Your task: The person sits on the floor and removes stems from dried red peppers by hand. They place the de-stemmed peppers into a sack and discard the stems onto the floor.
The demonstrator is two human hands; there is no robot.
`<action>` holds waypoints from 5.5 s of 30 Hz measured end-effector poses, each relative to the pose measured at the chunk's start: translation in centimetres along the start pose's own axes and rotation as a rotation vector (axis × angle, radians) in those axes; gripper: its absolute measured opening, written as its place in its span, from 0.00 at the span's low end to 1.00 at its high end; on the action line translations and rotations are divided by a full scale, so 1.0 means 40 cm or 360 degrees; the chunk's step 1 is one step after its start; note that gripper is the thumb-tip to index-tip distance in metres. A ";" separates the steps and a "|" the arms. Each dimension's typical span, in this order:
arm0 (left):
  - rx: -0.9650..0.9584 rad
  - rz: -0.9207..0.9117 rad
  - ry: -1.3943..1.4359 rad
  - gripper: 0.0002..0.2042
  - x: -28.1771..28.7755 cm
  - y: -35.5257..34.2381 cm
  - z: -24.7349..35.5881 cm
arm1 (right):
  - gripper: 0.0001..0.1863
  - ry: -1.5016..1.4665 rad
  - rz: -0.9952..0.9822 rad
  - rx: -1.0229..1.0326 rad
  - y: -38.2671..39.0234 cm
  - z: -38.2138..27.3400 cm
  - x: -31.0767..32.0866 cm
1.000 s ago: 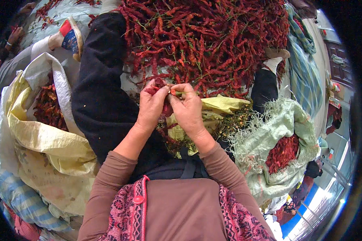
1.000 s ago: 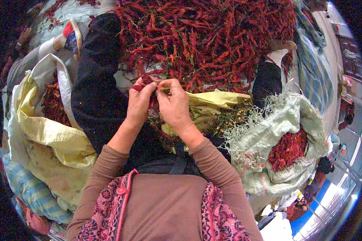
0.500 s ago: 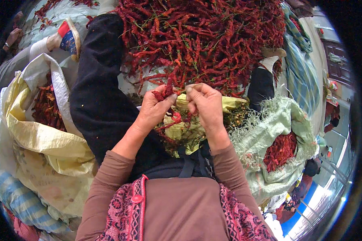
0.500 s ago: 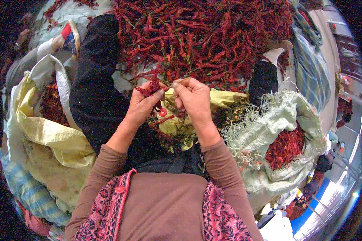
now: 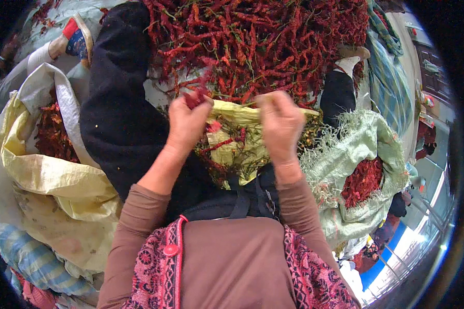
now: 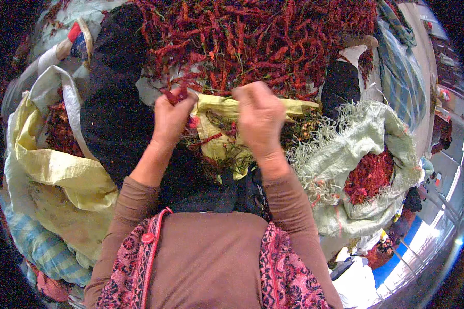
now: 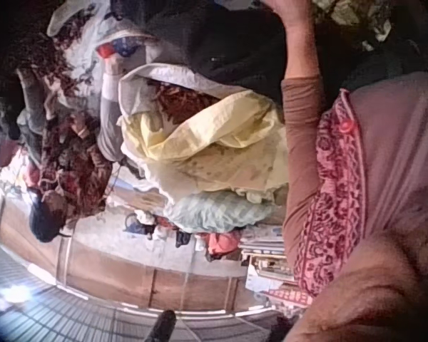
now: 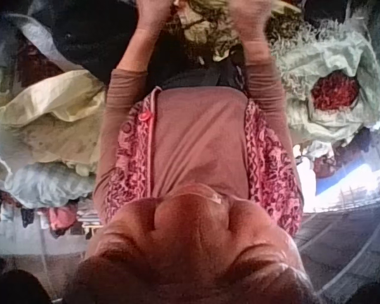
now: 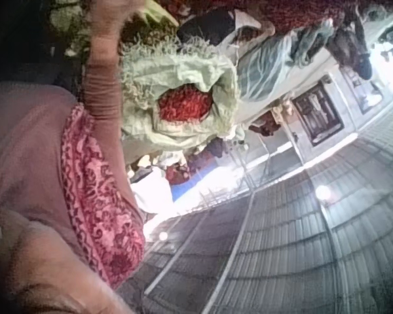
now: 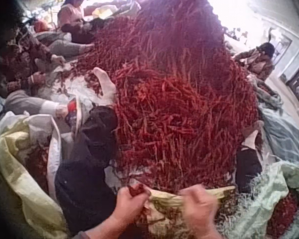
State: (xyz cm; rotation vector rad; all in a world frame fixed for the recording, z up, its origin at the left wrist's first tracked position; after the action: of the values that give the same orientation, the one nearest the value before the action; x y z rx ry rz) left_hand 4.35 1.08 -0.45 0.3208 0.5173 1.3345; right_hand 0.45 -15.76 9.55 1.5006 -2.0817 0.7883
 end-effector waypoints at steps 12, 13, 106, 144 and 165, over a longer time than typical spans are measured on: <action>0.0391 -0.0443 0.0957 0.04 0.019 0.030 0.041 | 0.07 0.0655 -0.0932 0.0673 0.200 0.046 -0.142; 0.0369 -0.0442 0.0727 0.05 0.021 0.046 0.047 | 0.06 0.0641 -0.0928 0.0714 0.198 0.054 -0.142; -0.0267 -0.0073 -0.0276 0.08 -0.063 0.338 0.049 | 0.06 -0.0444 -0.0813 0.0003 0.300 0.063 -0.151; 0.0578 -0.0469 0.0139 0.06 -0.028 0.245 -0.086 | 0.06 -0.1659 -0.0897 -0.1095 0.282 0.089 -0.126; 0.0720 -0.0964 -0.0068 0.18 -0.533 0.342 0.168 | 0.15 -0.0428 -0.0700 -0.0185 0.320 0.164 -0.112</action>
State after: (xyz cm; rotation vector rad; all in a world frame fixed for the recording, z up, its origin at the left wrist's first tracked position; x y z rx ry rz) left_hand -6.66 -16.28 15.80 0.5130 0.8058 0.6147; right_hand -10.58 -13.99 -0.56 1.9851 -1.8260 0.3089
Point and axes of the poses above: each hand's wrist, its own y-axis away from the middle knuckle, its own x-axis out of the back of the hand, z = x × y, the point moved 6 cm from there along -y, towards the middle knuckle, and after that the axes turned 9 degrees about x, right-handed, at the moved point
